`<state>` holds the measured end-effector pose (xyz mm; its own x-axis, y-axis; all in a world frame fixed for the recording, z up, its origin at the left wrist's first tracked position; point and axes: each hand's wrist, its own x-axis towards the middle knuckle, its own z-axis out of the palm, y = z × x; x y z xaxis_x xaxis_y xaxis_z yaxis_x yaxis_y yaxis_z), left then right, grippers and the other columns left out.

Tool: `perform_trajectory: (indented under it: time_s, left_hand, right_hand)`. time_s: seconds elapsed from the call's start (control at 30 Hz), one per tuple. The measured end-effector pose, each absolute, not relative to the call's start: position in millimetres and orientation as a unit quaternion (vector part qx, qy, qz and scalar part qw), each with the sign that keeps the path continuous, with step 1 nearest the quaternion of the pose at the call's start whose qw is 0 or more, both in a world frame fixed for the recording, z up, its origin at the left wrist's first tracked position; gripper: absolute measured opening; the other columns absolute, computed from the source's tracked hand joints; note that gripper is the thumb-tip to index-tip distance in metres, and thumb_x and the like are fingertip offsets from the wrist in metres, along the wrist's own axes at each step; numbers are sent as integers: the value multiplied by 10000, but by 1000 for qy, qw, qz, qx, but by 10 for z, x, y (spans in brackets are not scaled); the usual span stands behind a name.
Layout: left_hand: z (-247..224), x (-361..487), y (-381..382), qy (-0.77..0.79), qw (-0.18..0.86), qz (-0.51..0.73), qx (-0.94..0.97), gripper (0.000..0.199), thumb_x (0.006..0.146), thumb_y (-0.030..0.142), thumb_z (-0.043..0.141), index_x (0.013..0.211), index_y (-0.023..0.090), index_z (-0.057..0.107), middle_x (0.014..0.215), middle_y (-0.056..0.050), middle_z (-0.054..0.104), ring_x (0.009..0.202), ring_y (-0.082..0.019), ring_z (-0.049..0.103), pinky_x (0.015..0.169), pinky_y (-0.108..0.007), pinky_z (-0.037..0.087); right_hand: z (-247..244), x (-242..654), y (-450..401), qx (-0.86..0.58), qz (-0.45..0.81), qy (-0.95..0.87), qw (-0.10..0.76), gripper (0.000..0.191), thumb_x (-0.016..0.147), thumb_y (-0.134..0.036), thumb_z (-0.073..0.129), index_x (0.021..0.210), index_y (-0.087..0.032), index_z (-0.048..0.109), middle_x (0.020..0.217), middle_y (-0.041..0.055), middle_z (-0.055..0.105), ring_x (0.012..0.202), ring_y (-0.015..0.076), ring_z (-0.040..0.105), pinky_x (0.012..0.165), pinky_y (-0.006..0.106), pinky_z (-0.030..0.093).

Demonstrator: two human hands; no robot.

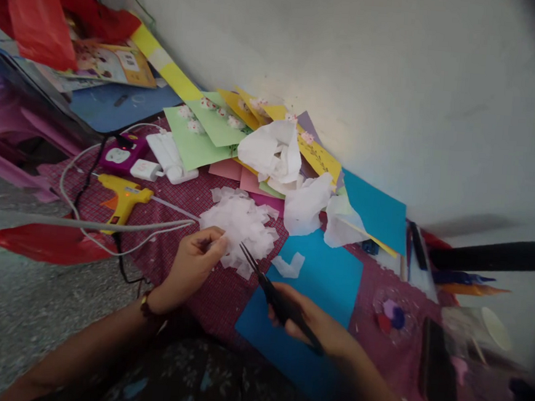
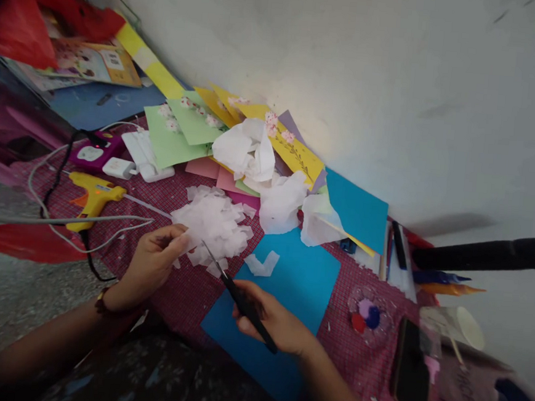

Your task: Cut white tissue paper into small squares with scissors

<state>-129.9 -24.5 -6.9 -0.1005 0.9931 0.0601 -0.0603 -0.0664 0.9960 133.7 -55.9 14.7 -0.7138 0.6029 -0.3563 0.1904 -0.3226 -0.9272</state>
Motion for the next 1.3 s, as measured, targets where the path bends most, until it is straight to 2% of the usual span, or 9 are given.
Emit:
perform_trajectory:
  time_s: [0.1,0.3,0.6,0.83,0.93,1.03,1.17,1.3]
  left_hand:
    - [-92,-1301,-275,490,487,525,497,252,867,230,581,626,169,539,640,27,497,612,-105,438,586,-235,345]
    - [-86,-1294,-315,492,488,514,505,257,866,251,575,625,171,537,653,18,528,620,-111,455,593,-237,355]
    - [-31,-1275,-300,495,505,516,483,269,842,257,603,596,175,530,640,17,511,626,-120,447,604,-245,354]
    - [-60,-1277,-262,481,534,518,464,272,848,236,613,596,171,534,619,26,495,606,-110,440,590,-239,344]
    - [-36,-1269,-258,481,551,517,444,281,852,268,622,600,165,553,625,15,534,615,-111,478,616,-241,376]
    - [-24,-1274,-265,467,613,512,380,245,825,325,648,648,162,597,635,-5,602,623,-127,541,643,-257,423]
    - [-54,-1309,-284,440,659,519,322,190,745,310,705,669,160,616,634,-10,636,588,-122,552,608,-252,430]
    - [-45,-1338,-287,486,605,546,316,160,704,265,721,650,161,613,584,25,578,549,-96,507,569,-229,406]
  right_hand:
    - [167,1280,-534,-364,727,-568,129,766,813,-603,675,1381,-167,404,963,61,547,856,191,531,772,353,431]
    - [192,1195,-506,-401,706,-570,125,721,801,-543,702,1359,-153,463,895,28,534,764,153,492,675,304,414]
    - [207,1167,-490,-419,701,-558,149,581,773,-400,743,1279,-175,567,784,-14,500,684,129,455,617,278,383]
    - [203,1144,-478,-419,700,-556,155,612,777,-488,749,1269,-176,563,751,-32,469,653,110,414,576,251,339]
    - [189,1126,-486,-440,703,-539,149,660,754,-560,747,1267,-184,566,728,-42,463,599,96,401,534,239,331]
    - [161,1111,-482,-465,707,-512,147,726,735,-589,750,1294,-176,543,713,-47,461,546,89,411,508,243,352]
    - [148,1115,-434,-444,698,-538,162,715,754,-613,721,1283,-180,513,772,-23,482,624,117,453,564,265,402]
    - [183,1149,-401,-389,687,-593,160,678,830,-626,635,1318,-199,437,911,28,510,780,157,498,702,311,442]
